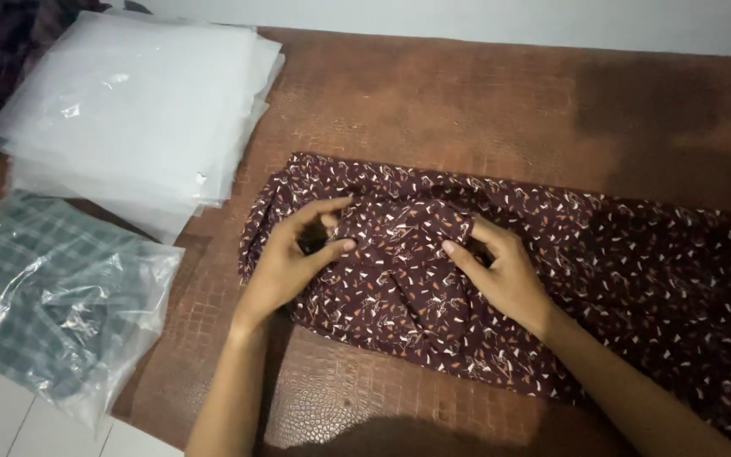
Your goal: Folding a patterned long-sleeved shirt on a flat surface.
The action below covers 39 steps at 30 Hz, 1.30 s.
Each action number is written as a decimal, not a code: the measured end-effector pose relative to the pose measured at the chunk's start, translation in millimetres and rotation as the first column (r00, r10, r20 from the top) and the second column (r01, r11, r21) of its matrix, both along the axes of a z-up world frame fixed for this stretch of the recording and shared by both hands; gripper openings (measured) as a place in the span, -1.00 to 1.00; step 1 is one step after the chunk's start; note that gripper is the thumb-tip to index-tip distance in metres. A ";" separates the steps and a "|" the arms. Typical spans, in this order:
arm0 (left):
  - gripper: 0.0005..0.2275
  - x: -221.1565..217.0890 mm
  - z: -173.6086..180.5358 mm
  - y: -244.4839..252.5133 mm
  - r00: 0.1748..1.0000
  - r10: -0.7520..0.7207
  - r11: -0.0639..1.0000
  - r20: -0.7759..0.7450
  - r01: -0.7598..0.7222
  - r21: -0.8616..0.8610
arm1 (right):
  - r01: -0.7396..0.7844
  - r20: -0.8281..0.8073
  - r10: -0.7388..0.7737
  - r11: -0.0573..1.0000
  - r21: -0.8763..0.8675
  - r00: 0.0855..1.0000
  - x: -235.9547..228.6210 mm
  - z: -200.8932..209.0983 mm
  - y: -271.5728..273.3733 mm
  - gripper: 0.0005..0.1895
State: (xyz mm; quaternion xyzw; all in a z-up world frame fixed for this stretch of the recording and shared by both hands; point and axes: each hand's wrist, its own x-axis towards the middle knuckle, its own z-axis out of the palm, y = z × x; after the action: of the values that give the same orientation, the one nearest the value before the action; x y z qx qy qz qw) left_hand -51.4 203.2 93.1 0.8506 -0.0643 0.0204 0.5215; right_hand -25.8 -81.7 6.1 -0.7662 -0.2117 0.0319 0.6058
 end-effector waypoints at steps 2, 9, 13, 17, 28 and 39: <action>-0.55 1.1 -7.5 1.5 0.999 -0.002 0.997 0.045 0.006 -0.079 | 0.001 -0.027 -0.001 1.000 -0.014 1.000 1.8 -11.2 -4.2 -0.68; -0.72 2.9 -37.1 7.5 0.979 0.134 0.938 0.154 -0.075 -0.339 | 0.034 -0.113 -0.037 0.999 -0.032 0.993 4.8 -10.8 -4.1 -0.70; -0.79 4.3 -28.4 1.1 0.940 0.157 0.965 0.302 -0.082 -0.248 | 0.021 -0.104 -0.024 0.999 -0.028 0.994 8.3 -29.2 -9.4 -0.71; -0.81 3.4 -23.7 -2.0 0.947 0.169 0.976 0.274 -0.121 -0.181 | 0.025 -0.077 -0.027 0.999 -0.027 0.997 11.6 -38.4 -12.8 -0.81; -0.63 0.7 -17.2 -22.3 0.989 0.123 0.959 0.083 -0.097 -0.265 | -0.016 -0.112 0.012 0.999 -0.036 0.994 9.5 -32.1 -9.2 -0.70; -0.66 5.5 -26.5 -0.5 0.973 0.198 0.952 0.116 -0.163 -0.259 | 0.019 -0.123 -0.028 0.997 -0.074 0.992 3.3 15.6 -1.9 -0.57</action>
State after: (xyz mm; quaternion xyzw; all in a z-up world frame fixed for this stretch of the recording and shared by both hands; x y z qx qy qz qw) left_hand -45.8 202.7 66.6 0.7775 -0.0196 0.1358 0.6137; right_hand -22.5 -83.6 21.7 -0.7866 -0.1636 0.0800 0.5900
